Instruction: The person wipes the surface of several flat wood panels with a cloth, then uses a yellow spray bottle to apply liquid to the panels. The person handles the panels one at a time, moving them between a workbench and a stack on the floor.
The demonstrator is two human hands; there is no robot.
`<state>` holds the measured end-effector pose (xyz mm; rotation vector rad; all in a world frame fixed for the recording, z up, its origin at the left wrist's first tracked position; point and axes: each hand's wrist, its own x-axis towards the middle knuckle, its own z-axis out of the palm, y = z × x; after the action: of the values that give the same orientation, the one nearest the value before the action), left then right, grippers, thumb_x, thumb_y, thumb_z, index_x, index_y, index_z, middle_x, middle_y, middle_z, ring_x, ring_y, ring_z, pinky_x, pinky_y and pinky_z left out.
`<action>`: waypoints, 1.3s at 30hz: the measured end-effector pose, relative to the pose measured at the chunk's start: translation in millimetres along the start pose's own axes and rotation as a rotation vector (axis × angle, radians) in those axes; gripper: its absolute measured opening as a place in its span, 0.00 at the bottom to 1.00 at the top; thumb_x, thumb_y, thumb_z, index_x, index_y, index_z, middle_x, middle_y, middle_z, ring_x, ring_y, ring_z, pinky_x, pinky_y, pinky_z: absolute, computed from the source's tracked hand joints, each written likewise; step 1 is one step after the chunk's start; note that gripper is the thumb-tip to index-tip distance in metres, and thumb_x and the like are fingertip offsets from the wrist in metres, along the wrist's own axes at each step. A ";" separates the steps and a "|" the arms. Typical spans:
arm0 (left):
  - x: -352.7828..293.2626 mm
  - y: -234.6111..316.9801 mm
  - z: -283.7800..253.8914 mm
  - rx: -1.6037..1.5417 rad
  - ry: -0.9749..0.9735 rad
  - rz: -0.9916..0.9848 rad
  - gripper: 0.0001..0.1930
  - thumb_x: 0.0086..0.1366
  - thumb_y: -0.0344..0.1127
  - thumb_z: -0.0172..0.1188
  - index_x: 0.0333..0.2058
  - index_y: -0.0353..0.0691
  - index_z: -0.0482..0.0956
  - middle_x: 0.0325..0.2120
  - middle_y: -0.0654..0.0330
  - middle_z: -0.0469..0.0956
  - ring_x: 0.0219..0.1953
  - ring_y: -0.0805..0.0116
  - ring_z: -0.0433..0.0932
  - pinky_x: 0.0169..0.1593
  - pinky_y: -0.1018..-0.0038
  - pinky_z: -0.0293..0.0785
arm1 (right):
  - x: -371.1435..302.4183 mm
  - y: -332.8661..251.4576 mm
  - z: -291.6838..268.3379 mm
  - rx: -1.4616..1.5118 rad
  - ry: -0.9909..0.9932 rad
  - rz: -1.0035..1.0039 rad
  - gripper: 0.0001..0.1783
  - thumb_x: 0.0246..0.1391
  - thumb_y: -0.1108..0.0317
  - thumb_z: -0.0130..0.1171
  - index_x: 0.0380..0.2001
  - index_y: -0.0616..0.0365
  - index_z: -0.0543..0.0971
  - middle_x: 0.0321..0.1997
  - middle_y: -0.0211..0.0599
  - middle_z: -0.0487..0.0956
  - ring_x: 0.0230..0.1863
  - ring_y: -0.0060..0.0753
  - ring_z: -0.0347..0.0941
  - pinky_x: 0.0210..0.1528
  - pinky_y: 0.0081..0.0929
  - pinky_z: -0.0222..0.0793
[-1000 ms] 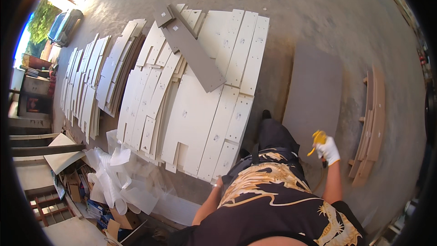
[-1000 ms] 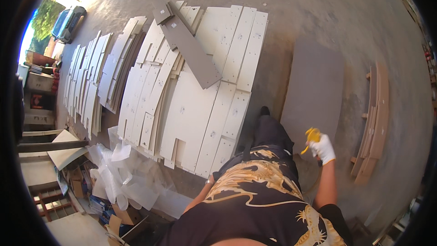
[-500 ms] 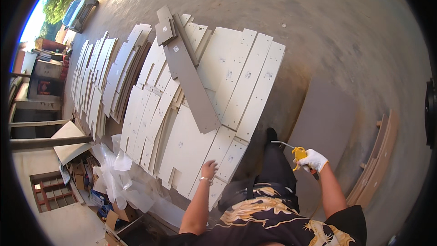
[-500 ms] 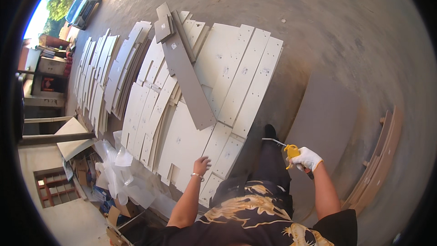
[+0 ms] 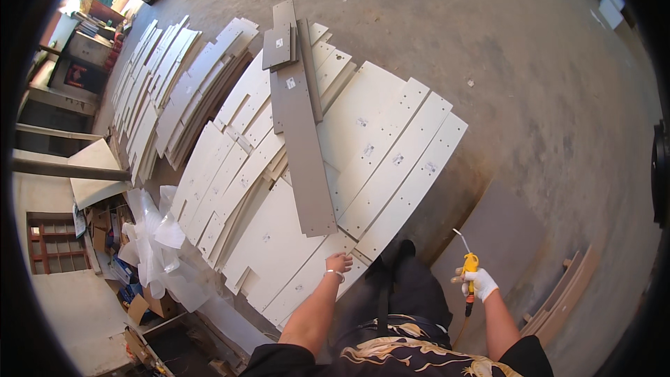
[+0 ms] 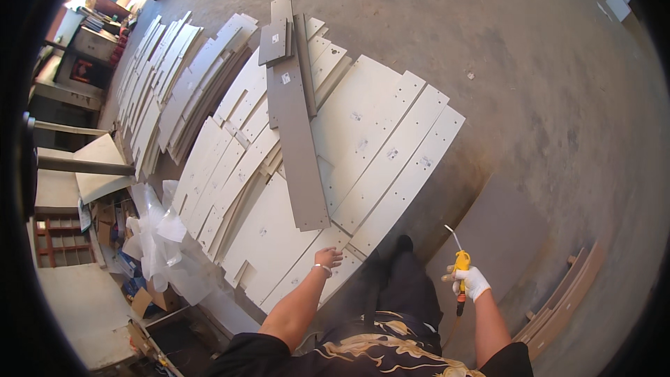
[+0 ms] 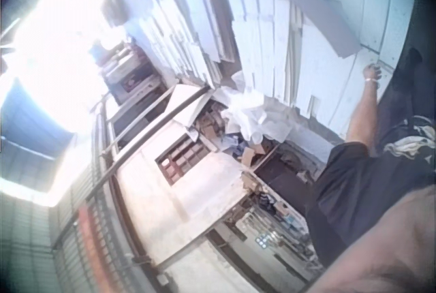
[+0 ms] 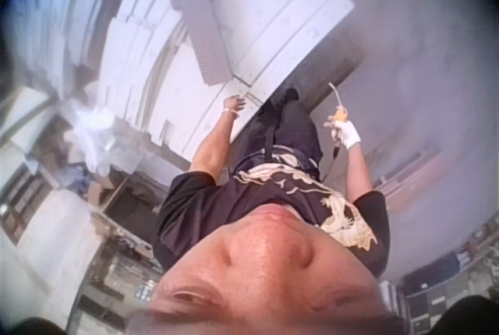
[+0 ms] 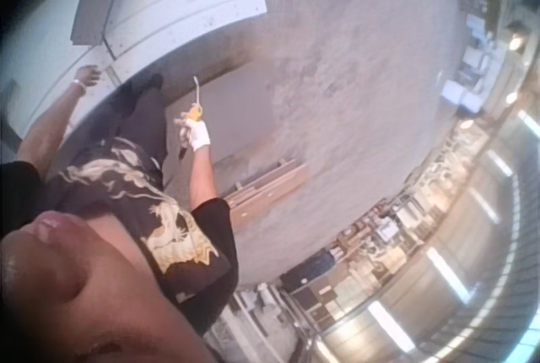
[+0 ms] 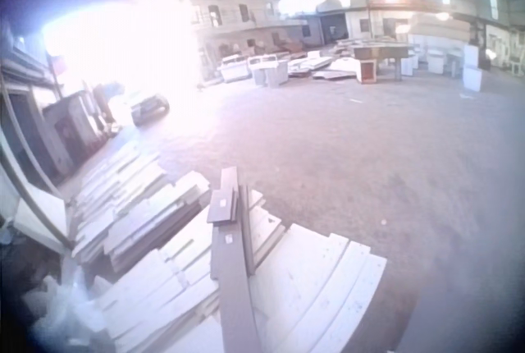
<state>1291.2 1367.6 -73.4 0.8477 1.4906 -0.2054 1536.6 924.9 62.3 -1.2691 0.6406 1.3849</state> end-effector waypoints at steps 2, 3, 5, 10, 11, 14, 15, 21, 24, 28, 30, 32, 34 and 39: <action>29.8 0.9 7.4 -0.137 0.024 -0.035 0.19 0.71 0.27 0.50 0.58 0.31 0.73 0.39 0.49 0.86 0.35 0.61 0.86 0.36 0.65 0.83 | 9.8 -6.0 -0.5 0.039 0.098 0.000 0.20 0.54 0.75 0.61 0.51 0.66 0.77 0.39 0.60 0.85 0.13 0.40 0.74 0.16 0.35 0.70; 45.6 9.3 15.1 -0.182 0.036 -0.042 0.18 0.71 0.28 0.52 0.58 0.32 0.72 0.40 0.48 0.85 0.34 0.59 0.85 0.36 0.65 0.83 | 15.9 -11.2 -1.1 0.017 0.061 0.013 0.20 0.54 0.75 0.61 0.51 0.67 0.77 0.39 0.60 0.85 0.13 0.40 0.74 0.16 0.35 0.70; 71.8 29.5 36.1 -0.285 -0.015 0.037 0.14 0.72 0.30 0.54 0.53 0.32 0.74 0.41 0.46 0.84 0.40 0.54 0.86 0.42 0.60 0.84 | 31.9 -27.1 -3.6 -0.035 0.087 0.060 0.20 0.54 0.75 0.60 0.51 0.68 0.76 0.38 0.61 0.85 0.13 0.41 0.73 0.15 0.36 0.70; 163.5 132.5 104.7 -0.488 0.023 0.126 0.13 0.75 0.32 0.56 0.53 0.33 0.72 0.47 0.48 0.82 0.48 0.53 0.83 0.51 0.56 0.82 | 107.2 -95.4 -20.0 0.020 0.005 0.093 0.19 0.54 0.77 0.62 0.51 0.68 0.77 0.36 0.58 0.85 0.17 0.41 0.76 0.21 0.37 0.73; 184.9 154.7 114.0 -0.537 0.053 0.141 0.13 0.75 0.33 0.56 0.53 0.33 0.72 0.48 0.48 0.81 0.49 0.52 0.83 0.54 0.55 0.81 | 127.6 -108.5 -23.0 0.053 -0.016 0.116 0.19 0.54 0.78 0.62 0.51 0.68 0.77 0.36 0.58 0.85 0.19 0.42 0.77 0.23 0.37 0.74; 259.2 233.8 139.9 -0.772 -0.050 0.213 0.22 0.78 0.37 0.50 0.62 0.26 0.65 0.64 0.38 0.70 0.64 0.43 0.74 0.64 0.53 0.76 | 184.6 -138.8 -30.8 0.162 -0.022 0.185 0.21 0.54 0.77 0.63 0.52 0.68 0.77 0.36 0.58 0.85 0.24 0.47 0.81 0.29 0.39 0.79; 284.2 260.1 153.2 -0.716 -0.026 0.315 0.27 0.79 0.39 0.50 0.66 0.25 0.61 0.68 0.37 0.65 0.69 0.41 0.67 0.69 0.51 0.69 | 199.0 -144.4 -33.9 0.146 -0.041 0.183 0.21 0.54 0.77 0.63 0.52 0.68 0.77 0.37 0.59 0.85 0.24 0.48 0.81 0.29 0.40 0.80; 390.0 396.2 171.6 -1.080 0.121 0.433 0.40 0.74 0.54 0.58 0.71 0.33 0.55 0.71 0.52 0.60 0.68 0.47 0.69 0.72 0.51 0.64 | 247.2 -143.7 -40.6 0.065 -0.086 0.312 0.23 0.53 0.73 0.66 0.52 0.70 0.77 0.38 0.61 0.85 0.22 0.44 0.82 0.28 0.36 0.80; 408.4 423.2 152.7 -1.207 0.170 0.450 0.33 0.73 0.49 0.61 0.68 0.38 0.60 0.64 0.53 0.68 0.62 0.49 0.74 0.66 0.48 0.70 | 252.5 -139.9 -41.9 0.045 -0.077 0.346 0.23 0.53 0.74 0.67 0.51 0.71 0.77 0.36 0.60 0.85 0.20 0.42 0.80 0.25 0.35 0.79; 423.5 426.6 133.9 -1.353 0.067 0.510 0.23 0.73 0.32 0.60 0.64 0.40 0.68 0.56 0.50 0.75 0.53 0.46 0.79 0.56 0.50 0.80 | 258.0 -151.1 -41.6 -0.030 -0.041 0.361 0.20 0.53 0.73 0.66 0.48 0.72 0.79 0.35 0.60 0.85 0.18 0.40 0.78 0.24 0.35 0.78; 426.9 423.4 127.9 -1.408 0.058 0.515 0.20 0.74 0.27 0.57 0.63 0.39 0.69 0.55 0.50 0.76 0.51 0.46 0.80 0.53 0.53 0.83 | 262.1 -162.3 -38.7 -0.026 -0.056 0.338 0.20 0.52 0.73 0.66 0.48 0.72 0.79 0.35 0.61 0.85 0.18 0.39 0.77 0.24 0.35 0.77; 425.9 416.6 123.7 -1.440 -0.027 0.481 0.21 0.73 0.24 0.56 0.62 0.39 0.70 0.56 0.50 0.75 0.51 0.45 0.79 0.52 0.53 0.84 | 268.0 -174.2 -33.3 -0.056 -0.062 0.342 0.20 0.52 0.74 0.66 0.48 0.72 0.79 0.35 0.61 0.85 0.18 0.39 0.77 0.24 0.35 0.77; 419.7 404.0 117.8 -1.450 -0.041 0.463 0.21 0.72 0.23 0.56 0.62 0.40 0.70 0.57 0.50 0.75 0.52 0.46 0.78 0.52 0.53 0.84 | 275.1 -184.9 -25.0 -0.080 -0.077 0.319 0.19 0.51 0.75 0.67 0.47 0.72 0.80 0.35 0.63 0.85 0.18 0.40 0.77 0.24 0.34 0.77; 389.8 328.4 111.6 -1.449 -0.028 0.455 0.21 0.72 0.25 0.58 0.62 0.40 0.71 0.57 0.49 0.75 0.55 0.44 0.77 0.54 0.52 0.83 | 295.4 -201.8 10.4 -0.171 -0.167 0.273 0.20 0.51 0.74 0.67 0.48 0.73 0.79 0.34 0.61 0.85 0.18 0.37 0.76 0.24 0.33 0.76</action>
<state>1626.1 1676.9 -327.3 -0.0482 0.9862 1.0839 1771.0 1089.2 -152.5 -1.2152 0.6058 1.7829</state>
